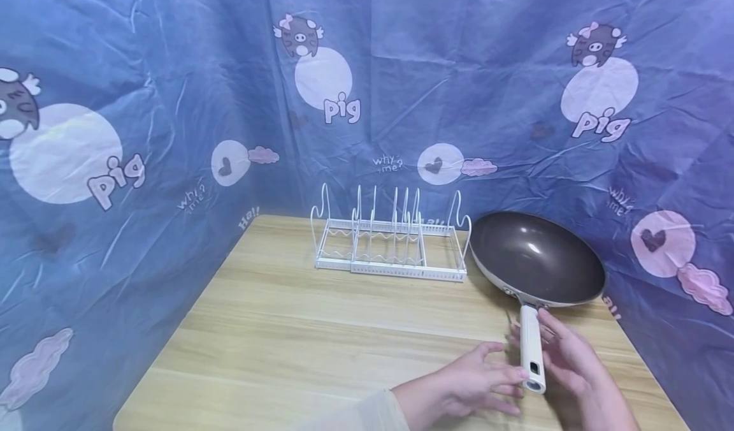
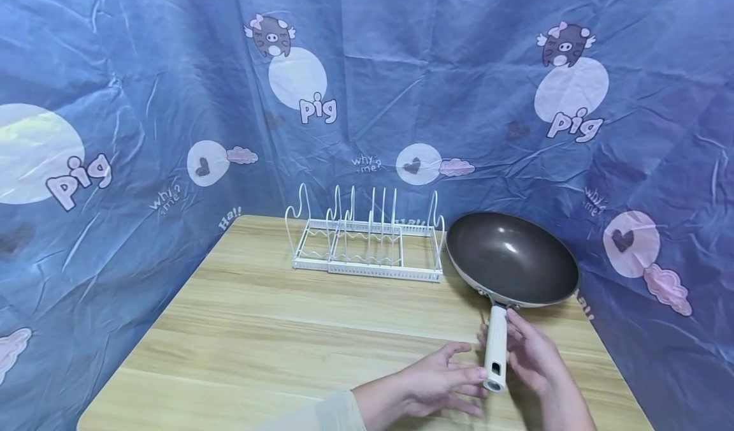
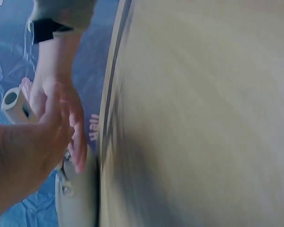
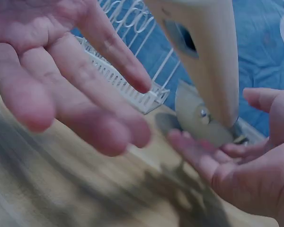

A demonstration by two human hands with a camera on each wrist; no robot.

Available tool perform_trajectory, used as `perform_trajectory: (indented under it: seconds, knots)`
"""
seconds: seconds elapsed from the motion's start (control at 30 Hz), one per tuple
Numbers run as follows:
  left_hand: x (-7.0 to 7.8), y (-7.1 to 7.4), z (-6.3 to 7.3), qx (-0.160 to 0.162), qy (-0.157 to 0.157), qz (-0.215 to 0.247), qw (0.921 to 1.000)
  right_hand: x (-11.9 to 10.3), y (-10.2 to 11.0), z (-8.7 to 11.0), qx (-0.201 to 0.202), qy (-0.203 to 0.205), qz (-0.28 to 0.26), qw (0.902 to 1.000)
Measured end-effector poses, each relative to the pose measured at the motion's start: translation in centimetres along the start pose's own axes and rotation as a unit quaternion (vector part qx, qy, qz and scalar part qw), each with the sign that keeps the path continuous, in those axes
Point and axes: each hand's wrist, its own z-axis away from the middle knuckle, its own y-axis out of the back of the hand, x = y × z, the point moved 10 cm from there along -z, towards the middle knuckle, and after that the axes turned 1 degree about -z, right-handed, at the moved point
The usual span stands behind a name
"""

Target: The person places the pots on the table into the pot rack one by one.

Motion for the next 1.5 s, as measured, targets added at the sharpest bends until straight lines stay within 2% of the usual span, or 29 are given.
perform_trajectory:
  seconds: [0.03,0.1,0.17,0.23,0.33,0.53,0.67,0.97,1.1,1.3,1.5]
  knots:
    - [-0.2,-0.2,-0.1,-0.004,0.001,0.014,0.9999,0.4,-0.9,0.0,-0.065,-0.011,-0.059,0.9961]
    - [-0.4,-0.7,-0.4,-0.013,0.002,0.038,0.9992,0.9,-2.3,0.1,-0.168,-0.033,-0.161,0.9719]
    - [-0.4,-1.2,-0.7,-0.024,0.001,0.058,0.998,1.0,-2.9,0.1,-0.223,-0.026,-0.225,0.9483]
    - [-0.4,-1.6,-1.0,-0.035,-0.003,0.077,0.9964,0.9,-3.0,0.0,-0.253,-0.009,-0.27,0.9288]
    - [-0.1,-2.3,-1.3,-0.054,-0.011,0.094,0.994,0.9,-2.8,-0.1,-0.278,0.001,-0.322,0.9052]
    - [0.4,-3.2,-1.6,-0.071,-0.02,0.092,0.9931,1.1,-2.3,-0.5,-0.298,0.012,-0.369,0.8805]
    - [0.3,-3.2,-1.8,-0.062,-0.014,0.091,0.9938,1.1,-2.6,-0.5,-0.317,0.017,-0.367,0.8744]
    - [0.0,-2.4,-2.2,-0.04,0.011,0.101,0.9941,1.2,-3.1,-0.8,-0.345,0.035,-0.347,0.8716]
    - [-0.1,-2.3,-2.1,-0.039,0.015,0.098,0.9943,1.4,-3.1,-0.7,-0.349,0.038,-0.352,0.8677]
    - [0.0,-2.4,-1.8,-0.046,0.024,0.082,0.9952,1.6,-3.3,-0.6,-0.346,0.039,-0.347,0.8706]
    - [0.5,-2.6,-1.3,-0.061,0.027,0.064,0.9957,0.8,-3.9,-0.8,-0.338,0.055,-0.35,0.8721]
